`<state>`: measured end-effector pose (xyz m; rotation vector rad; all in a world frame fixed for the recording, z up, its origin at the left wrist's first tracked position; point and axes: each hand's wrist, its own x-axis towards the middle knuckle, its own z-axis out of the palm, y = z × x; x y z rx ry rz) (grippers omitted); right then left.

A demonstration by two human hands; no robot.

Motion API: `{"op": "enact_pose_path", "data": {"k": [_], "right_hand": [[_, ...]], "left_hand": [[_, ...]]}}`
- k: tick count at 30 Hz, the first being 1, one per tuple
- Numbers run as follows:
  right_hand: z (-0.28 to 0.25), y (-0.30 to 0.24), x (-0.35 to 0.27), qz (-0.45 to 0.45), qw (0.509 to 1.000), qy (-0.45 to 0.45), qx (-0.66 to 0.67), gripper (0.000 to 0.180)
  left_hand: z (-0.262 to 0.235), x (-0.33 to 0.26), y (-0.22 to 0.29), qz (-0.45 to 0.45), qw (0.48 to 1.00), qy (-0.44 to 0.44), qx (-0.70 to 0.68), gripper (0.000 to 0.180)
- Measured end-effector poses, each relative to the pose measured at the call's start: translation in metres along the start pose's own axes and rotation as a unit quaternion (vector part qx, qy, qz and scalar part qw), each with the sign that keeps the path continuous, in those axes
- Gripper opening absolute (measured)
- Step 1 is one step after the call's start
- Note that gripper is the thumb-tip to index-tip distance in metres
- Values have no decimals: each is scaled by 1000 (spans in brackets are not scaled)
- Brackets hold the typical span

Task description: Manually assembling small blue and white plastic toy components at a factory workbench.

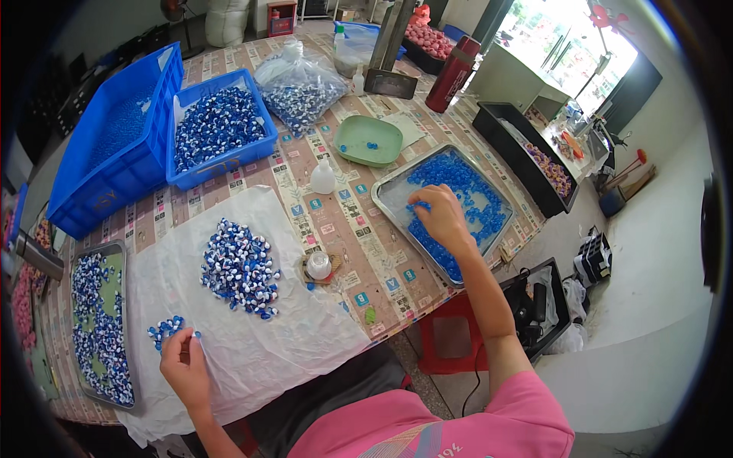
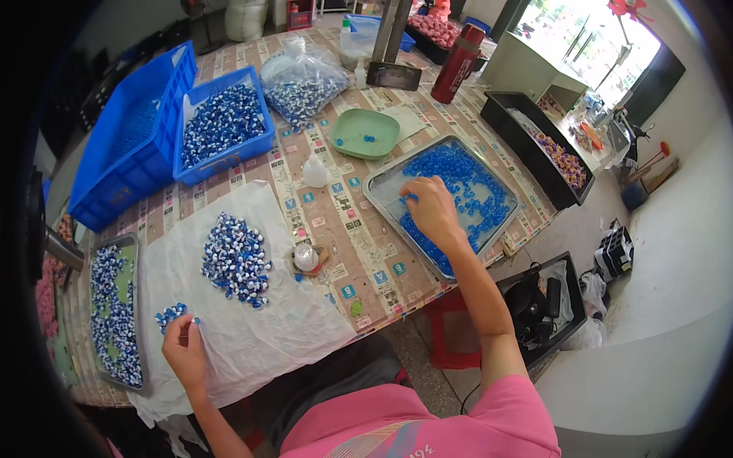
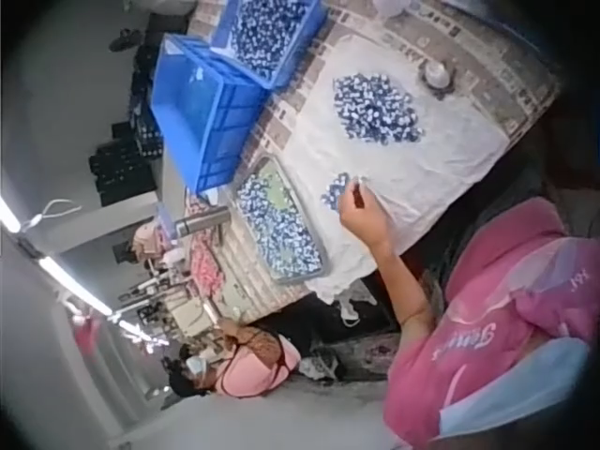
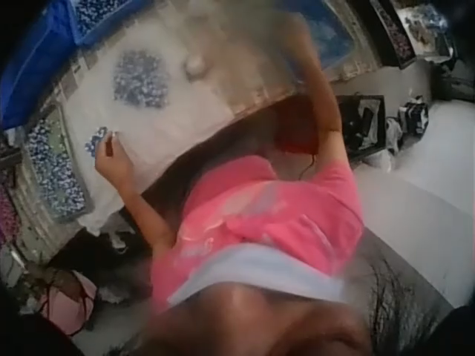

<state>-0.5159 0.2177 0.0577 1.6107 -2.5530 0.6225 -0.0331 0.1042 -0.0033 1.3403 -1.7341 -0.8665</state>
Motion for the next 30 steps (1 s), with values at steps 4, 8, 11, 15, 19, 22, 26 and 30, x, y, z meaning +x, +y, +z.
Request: {"op": "enact_pose_path", "data": {"k": [4,8,11,15,19,22,26,30], "right_hand": [[23,4,10,-25,999,-22,24,19],[25,-10,4,-12,999,19,26,17],[18,-54,-7,39,988,25,146,14],[13,-109,-37,21,959,-39,278,13],[19,-137,-65,-93,926,-125,344,17],[25,-150,-78,-92,896,-176,397,21],[33,-154,-85,-9,869,-223,441,25],[40,-147,-87,-47,874,-218,431,26]], "left_hand": [[-13,8,-6,46,992,62,103,17],[-10,16,-3,58,987,107,105,21],[-11,21,0,121,982,76,125,24],[0,33,9,177,975,12,130,27],[19,53,6,188,972,11,138,25],[31,60,5,155,978,-17,137,19],[39,56,0,189,972,-10,138,13],[44,41,9,121,986,-29,114,19]]}}
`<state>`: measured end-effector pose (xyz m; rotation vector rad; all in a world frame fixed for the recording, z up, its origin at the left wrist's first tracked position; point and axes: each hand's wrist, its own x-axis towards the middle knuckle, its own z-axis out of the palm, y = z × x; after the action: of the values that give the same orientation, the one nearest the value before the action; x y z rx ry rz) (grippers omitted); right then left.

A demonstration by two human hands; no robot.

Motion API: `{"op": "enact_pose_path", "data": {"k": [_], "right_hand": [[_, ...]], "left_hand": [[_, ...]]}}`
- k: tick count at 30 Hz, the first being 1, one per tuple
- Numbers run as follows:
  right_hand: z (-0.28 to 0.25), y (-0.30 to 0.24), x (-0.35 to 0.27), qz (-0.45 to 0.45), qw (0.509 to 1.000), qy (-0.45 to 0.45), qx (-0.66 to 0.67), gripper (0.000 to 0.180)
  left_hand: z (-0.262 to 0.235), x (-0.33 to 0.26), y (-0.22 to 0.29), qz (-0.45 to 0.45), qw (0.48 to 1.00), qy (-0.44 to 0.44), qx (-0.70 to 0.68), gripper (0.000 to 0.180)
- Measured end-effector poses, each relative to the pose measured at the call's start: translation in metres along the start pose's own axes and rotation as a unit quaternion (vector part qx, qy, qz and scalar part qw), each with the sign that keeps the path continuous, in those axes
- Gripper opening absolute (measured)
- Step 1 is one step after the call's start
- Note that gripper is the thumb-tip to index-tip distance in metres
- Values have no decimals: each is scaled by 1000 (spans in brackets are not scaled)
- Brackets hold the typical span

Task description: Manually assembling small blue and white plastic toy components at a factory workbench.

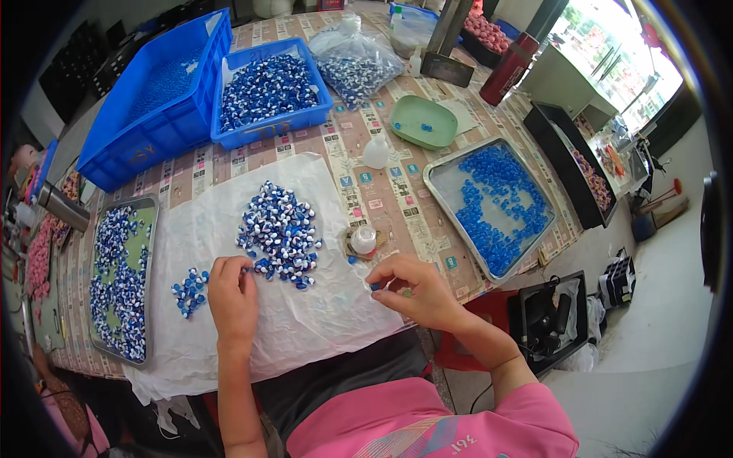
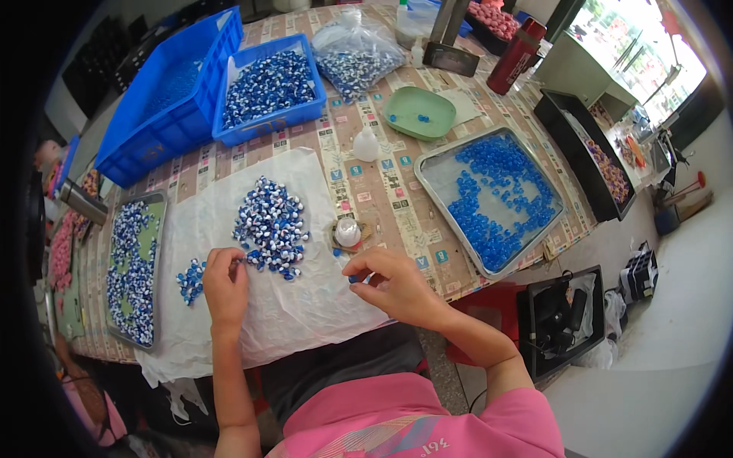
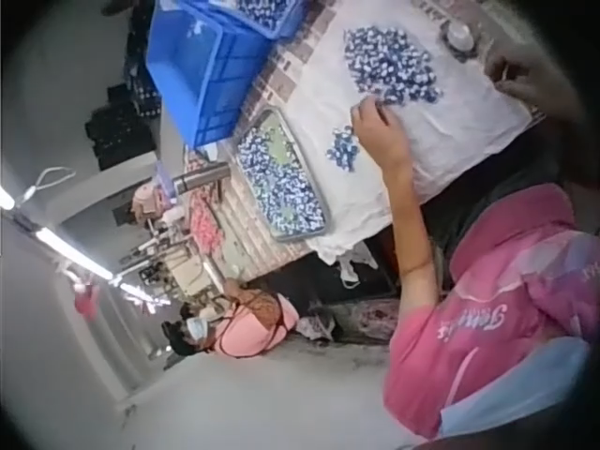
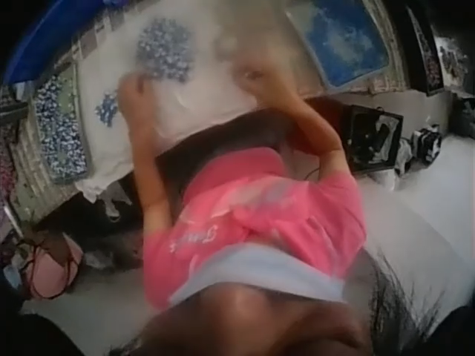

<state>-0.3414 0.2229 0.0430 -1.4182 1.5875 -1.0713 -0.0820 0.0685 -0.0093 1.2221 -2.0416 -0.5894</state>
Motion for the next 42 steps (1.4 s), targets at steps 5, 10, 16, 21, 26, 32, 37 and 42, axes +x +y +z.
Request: {"op": "enact_pose_path", "data": {"k": [5,10,16,21,26,32,37,42], "right_hand": [[1,12,0,-68,996,-5,-51,22],[10,5,4,17,1000,-6,12,22],[22,4,6,45,999,6,17,25],[24,10,6,26,997,-46,61,22],[25,17,4,-23,995,-62,72,23],[32,8,2,114,982,-43,145,23],[31,12,4,19,995,-51,87,23],[33,3,5,47,995,-57,71,22]], "left_hand": [[-4,-15,2,-10,1000,17,-17,27],[-5,-39,11,-76,980,-7,-185,21],[0,-62,40,-220,838,-122,-484,14],[8,-75,47,-306,710,-177,-609,11],[11,-81,42,-338,618,-220,-675,15],[15,-80,47,-353,604,-213,-682,20],[19,-80,45,-349,585,-218,-699,22],[20,-78,43,-354,574,-217,-705,22]]}}
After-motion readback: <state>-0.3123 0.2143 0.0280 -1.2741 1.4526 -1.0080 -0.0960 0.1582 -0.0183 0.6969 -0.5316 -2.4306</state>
